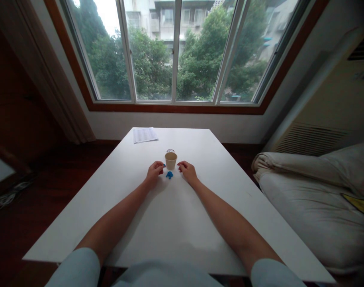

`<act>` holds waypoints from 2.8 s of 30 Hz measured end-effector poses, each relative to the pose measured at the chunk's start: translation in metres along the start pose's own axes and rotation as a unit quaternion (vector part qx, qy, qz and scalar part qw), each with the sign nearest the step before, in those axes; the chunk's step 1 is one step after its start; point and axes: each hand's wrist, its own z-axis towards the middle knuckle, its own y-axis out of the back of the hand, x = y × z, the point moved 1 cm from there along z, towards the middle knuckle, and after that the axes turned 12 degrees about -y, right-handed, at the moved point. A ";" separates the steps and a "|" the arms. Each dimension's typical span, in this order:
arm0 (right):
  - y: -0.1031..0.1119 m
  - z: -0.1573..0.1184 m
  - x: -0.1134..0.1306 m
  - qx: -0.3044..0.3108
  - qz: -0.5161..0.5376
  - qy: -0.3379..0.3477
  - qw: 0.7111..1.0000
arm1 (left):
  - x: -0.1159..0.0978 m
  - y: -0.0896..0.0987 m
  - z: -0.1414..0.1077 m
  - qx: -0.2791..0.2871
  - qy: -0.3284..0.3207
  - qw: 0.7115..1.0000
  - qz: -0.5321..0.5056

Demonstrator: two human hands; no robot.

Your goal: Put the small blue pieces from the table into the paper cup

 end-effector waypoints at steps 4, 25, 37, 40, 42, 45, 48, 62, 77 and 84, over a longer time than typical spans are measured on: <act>0.000 -0.001 0.001 0.000 0.001 -0.002 1.000 | 0.001 0.002 0.001 -0.014 0.034 0.999 -0.032; -0.001 -0.002 0.003 0.010 0.001 0.005 1.000 | -0.044 -0.009 -0.010 0.127 0.079 0.955 -0.257; 0.000 -0.007 0.008 0.010 -0.030 0.012 0.999 | -0.047 -0.006 -0.011 0.130 0.079 0.960 -0.234; -0.003 -0.009 0.008 0.024 -0.084 0.040 0.995 | -0.042 -0.001 -0.009 0.127 0.083 0.955 -0.256; -0.005 -0.011 0.011 0.037 -0.141 0.067 0.987 | -0.039 0.002 -0.007 0.125 0.087 0.952 -0.265; -0.007 -0.017 0.017 0.048 -0.229 0.117 0.965 | -0.035 0.004 -0.005 0.124 0.092 0.951 -0.267; -0.008 -0.021 0.023 0.060 -0.272 0.145 0.949 | -0.033 0.005 -0.005 0.122 0.098 0.953 -0.258; -0.007 -0.028 0.028 0.087 -0.284 0.155 0.942 | -0.023 0.008 -0.002 0.104 0.102 0.961 -0.234; -0.009 -0.027 0.024 0.057 -0.307 0.150 0.938 | -0.023 0.008 -0.002 0.093 0.116 0.965 -0.218; -0.005 -0.029 0.024 -0.030 -0.364 0.128 0.922 | -0.022 0.007 -0.002 0.095 0.115 0.964 -0.220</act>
